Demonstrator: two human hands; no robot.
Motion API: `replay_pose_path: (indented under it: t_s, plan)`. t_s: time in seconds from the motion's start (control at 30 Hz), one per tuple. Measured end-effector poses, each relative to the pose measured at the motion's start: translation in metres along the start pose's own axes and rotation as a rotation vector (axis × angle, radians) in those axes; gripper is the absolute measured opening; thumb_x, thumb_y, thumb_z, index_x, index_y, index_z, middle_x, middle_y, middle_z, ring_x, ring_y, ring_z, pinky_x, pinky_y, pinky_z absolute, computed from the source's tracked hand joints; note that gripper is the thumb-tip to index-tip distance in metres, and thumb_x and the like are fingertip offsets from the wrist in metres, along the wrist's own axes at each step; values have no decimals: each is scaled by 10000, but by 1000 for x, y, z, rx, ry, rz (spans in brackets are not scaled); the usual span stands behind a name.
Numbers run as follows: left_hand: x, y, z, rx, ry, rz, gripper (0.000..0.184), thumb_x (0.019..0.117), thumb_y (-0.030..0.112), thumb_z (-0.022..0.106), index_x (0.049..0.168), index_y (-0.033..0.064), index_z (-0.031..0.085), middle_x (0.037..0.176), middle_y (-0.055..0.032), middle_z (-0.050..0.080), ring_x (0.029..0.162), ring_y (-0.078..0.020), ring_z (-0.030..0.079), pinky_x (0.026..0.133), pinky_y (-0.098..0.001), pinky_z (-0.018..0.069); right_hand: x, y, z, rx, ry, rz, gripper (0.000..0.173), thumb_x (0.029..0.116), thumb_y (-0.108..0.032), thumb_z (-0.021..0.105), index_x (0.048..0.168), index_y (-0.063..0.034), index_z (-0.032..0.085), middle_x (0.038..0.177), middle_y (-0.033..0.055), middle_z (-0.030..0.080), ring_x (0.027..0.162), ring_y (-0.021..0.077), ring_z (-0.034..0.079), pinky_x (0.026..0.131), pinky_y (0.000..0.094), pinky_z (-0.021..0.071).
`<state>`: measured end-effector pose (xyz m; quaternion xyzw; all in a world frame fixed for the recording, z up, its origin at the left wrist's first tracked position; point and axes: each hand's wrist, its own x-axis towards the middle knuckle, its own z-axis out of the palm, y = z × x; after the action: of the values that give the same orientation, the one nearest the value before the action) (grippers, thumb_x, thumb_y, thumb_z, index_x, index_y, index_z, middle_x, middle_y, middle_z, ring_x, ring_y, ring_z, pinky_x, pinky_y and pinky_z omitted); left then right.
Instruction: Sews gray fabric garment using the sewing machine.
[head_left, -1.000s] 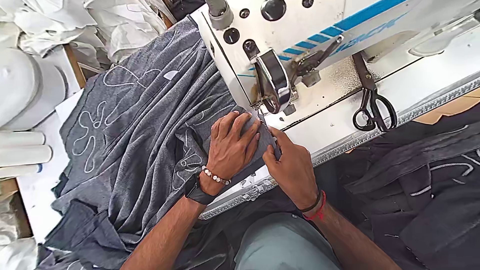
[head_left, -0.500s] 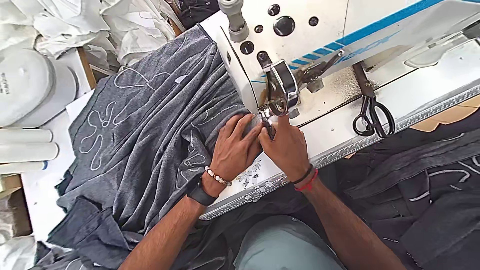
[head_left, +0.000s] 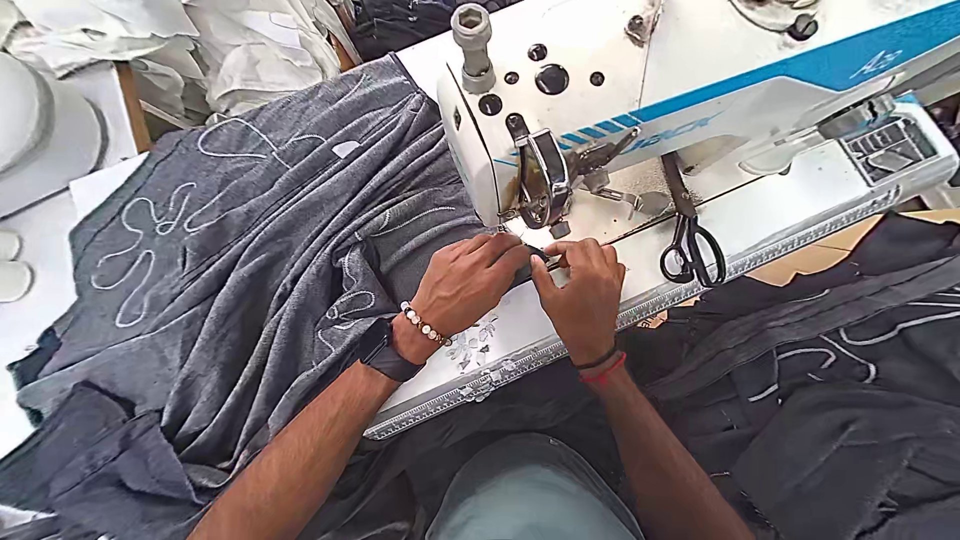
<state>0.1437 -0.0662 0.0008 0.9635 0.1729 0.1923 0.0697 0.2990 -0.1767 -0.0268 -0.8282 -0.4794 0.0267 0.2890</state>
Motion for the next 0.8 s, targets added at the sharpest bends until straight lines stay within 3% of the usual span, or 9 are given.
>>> replay_pose_path:
  t_s: [0.1, 0.17, 0.3, 0.4, 0.47, 0.53, 0.63, 0.8]
  plan:
    - [8, 0, 7, 87, 71, 3, 181, 1024, 145, 590, 1150, 107, 716, 1009, -74, 748, 912, -237, 726, 737, -374, 577, -3, 3, 1, 60, 20, -14, 218, 961, -416, 679, 1009, -225, 774, 881, -27, 653, 903, 205, 595, 786, 434, 435]
    - [8, -5, 9, 94, 83, 45, 188, 1015, 111, 590, 1149, 106, 722, 978, -66, 749, 914, -234, 724, 751, -374, 574, -5, 4, 2, 88, 35, -51, 186, 958, -391, 696, 1004, -236, 789, 880, -44, 675, 907, 191, 603, 791, 422, 443]
    - [3, -8, 10, 72, 65, 75, 198, 1005, 91, 596, 1133, 115, 744, 1080, -50, 758, 1005, -227, 709, 820, -380, 557, -17, 5, 4, 12, 71, -172, 204, 972, -300, 661, 1094, -234, 810, 932, 2, 703, 907, 217, 611, 769, 409, 461]
    - [-4, -10, 9, 58, 4, 91, 263, 1011, 126, 583, 1220, 140, 742, 1240, -39, 725, 1149, -227, 665, 972, -398, 516, -22, 4, 3, 18, 55, -169, 250, 966, -266, 630, 1143, -216, 799, 965, 26, 683, 929, 224, 606, 784, 413, 461]
    - [-10, -9, 9, 67, -30, 91, 312, 1012, 149, 565, 1283, 156, 720, 1333, -33, 689, 1220, -239, 632, 1037, -418, 476, -19, 5, -1, 101, 83, -96, 227, 971, -247, 643, 1123, -186, 800, 975, 22, 727, 930, 208, 653, 801, 396, 522]
    - [-14, -9, 8, 90, -52, 81, 350, 1014, 154, 544, 1326, 176, 700, 1387, -33, 657, 1260, -262, 597, 1067, -439, 440, -10, 3, -6, 140, 51, -3, 201, 995, -294, 655, 1082, -192, 804, 953, 1, 726, 925, 199, 643, 799, 383, 519]
    - [-16, -8, 9, 118, -29, 70, 340, 1011, 160, 548, 1307, 177, 714, 1349, -40, 670, 1222, -272, 600, 1044, -445, 435, 1, -6, -8, 121, -52, 86, 223, 972, -419, 691, 986, -232, 811, 902, -25, 707, 928, 214, 621, 798, 420, 485]
    - [-18, -7, 11, 126, -15, 5, 332, 1016, 198, 530, 1284, 186, 727, 1355, 11, 679, 1268, -249, 584, 1071, -441, 407, 4, -16, 0, -11, -24, 11, 178, 915, -373, 698, 864, -210, 750, 833, -17, 650, 894, 237, 589, 754, 445, 439]
